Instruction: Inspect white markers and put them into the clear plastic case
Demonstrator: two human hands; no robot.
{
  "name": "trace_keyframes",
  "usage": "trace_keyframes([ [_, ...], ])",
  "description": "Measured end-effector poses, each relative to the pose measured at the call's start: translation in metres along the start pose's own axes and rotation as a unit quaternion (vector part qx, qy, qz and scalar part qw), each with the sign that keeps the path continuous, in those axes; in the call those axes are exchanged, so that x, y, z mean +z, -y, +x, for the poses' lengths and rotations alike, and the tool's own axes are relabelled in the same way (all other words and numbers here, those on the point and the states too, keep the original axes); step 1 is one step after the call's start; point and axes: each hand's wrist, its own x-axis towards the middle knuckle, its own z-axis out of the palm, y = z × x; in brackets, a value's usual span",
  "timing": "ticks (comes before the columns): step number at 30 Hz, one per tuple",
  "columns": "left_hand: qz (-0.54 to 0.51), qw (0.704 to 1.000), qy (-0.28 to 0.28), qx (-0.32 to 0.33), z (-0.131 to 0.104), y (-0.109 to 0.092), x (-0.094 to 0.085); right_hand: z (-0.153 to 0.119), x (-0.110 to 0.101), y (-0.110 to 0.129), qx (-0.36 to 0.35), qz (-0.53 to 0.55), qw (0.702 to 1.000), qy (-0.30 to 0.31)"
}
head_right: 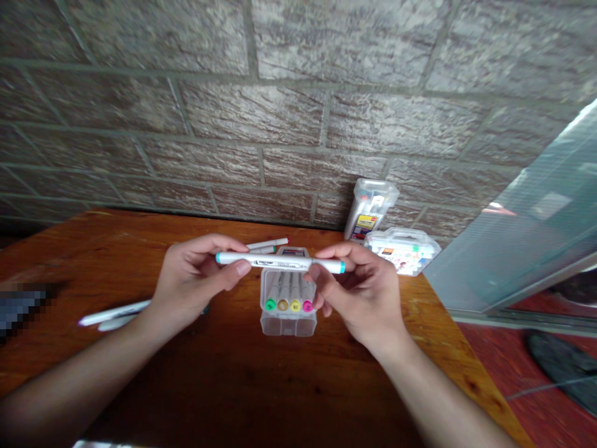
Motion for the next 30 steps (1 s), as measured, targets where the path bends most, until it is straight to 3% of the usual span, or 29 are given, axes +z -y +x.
trace_keyframes([
  [22, -0.070, 0.996, 0.025, -0.042, -0.004, 0.015, -0.008, 0.003, 0.003, 0.011, 0.041, 0.055, 0.998, 0.006],
  [30, -0.001, 1.000, -0.005, -0.008, 0.001, 0.002, -0.002, 0.002, 0.002, 0.008, 0.025, 0.045, 0.999, 0.016],
])
